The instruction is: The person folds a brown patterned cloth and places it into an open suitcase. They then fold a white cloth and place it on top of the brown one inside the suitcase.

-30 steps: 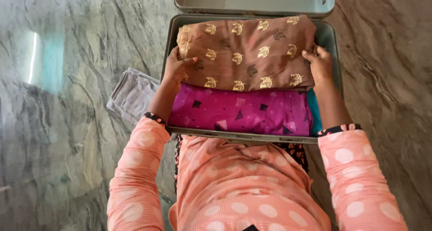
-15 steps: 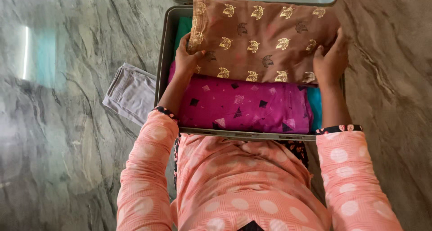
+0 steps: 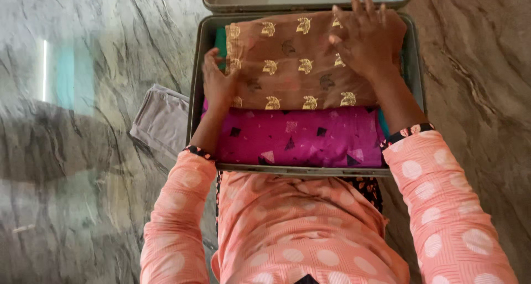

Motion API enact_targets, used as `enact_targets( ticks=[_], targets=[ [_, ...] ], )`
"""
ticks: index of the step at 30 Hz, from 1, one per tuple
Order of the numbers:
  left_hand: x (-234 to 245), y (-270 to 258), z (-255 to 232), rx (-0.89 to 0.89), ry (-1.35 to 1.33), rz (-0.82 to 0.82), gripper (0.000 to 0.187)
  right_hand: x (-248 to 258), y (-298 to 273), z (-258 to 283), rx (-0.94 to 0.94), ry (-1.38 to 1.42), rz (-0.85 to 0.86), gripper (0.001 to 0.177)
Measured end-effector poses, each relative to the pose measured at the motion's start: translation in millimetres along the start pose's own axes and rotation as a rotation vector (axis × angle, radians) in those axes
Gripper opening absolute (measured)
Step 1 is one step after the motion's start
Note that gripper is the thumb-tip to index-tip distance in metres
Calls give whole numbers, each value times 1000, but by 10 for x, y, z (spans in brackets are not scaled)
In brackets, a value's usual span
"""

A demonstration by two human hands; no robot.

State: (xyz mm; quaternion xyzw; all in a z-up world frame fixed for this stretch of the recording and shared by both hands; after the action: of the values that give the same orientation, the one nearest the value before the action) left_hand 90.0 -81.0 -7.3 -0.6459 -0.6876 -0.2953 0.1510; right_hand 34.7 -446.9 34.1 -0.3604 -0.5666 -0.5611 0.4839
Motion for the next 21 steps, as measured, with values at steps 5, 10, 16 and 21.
enact_targets(
  ticks=[5,10,16,21],
  targets=[
    [-194,158,-523,-412,288,89,72,-613,-213,-264,-65,53,101,68],
    [-1019,419,-876,-444,418,254,65,-731,-225,-310,-104,48,129,71],
    [-1308,336,-493,-394,466,238,75,-922,-252,-319,-116,81,196,74],
    [-1310,337,-419,-413,455,177,76,-1001,-154,-357,-65,118,208,74]
  ],
)
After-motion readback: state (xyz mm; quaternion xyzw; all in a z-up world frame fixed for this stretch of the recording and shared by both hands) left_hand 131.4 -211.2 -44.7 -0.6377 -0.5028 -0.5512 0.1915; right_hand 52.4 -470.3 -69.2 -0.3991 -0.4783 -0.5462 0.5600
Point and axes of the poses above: each hand's wrist, its own y-axis towards the middle knuckle, its own x-axis out of the back of the hand, z = x × y, the point moved 6 cm from there along y, towards the middle knuckle, and after that the axes turned 1 degree about z, right-handed, at the moved point
